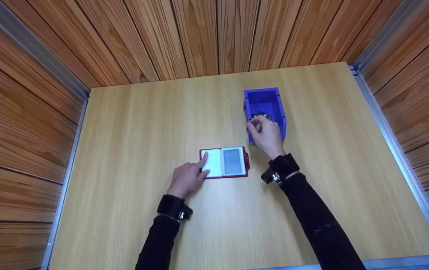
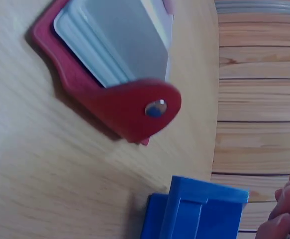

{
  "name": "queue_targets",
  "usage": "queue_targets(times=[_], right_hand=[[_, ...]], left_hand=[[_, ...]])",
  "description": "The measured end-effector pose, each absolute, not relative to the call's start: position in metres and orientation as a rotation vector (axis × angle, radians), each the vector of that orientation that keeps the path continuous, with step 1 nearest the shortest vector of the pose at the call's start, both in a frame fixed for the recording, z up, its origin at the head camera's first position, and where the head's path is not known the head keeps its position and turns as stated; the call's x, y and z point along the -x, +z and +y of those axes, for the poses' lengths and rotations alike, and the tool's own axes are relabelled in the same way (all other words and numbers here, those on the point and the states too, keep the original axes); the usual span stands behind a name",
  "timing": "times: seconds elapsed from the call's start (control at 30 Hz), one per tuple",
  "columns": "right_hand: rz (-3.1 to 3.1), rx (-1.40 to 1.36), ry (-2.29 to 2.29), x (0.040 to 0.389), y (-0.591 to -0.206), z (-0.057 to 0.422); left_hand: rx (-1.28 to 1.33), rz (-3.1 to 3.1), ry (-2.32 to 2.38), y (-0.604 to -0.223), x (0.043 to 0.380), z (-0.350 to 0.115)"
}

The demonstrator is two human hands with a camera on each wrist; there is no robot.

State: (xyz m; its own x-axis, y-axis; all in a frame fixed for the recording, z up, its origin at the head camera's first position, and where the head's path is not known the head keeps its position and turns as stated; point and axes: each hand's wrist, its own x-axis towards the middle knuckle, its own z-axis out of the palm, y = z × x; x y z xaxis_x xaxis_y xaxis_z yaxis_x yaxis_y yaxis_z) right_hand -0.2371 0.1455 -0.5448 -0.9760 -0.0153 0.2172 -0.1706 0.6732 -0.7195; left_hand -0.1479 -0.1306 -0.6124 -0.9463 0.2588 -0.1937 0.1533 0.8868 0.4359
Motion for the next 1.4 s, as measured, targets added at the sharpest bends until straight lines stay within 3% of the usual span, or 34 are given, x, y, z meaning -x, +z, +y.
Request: queue_targets(times=[0.43,0.87,1.4], right_hand=[[-2.952,-0.583,1.167,0.212,-0.562,0.124],[-3.084,-0.771,0.915,0.206,-0.577,0.126],[-3.158,-0.817,0.794,0.203,-0.591,0.13]], left_hand=[[-0.325,2.823,0.592,-0.612,0.148,-0.13],[-0.315,2.81,0.6,-0.614,0.149,-0.13],[-0.355,2.847,0.619,-0.614,0.147,-0.131]])
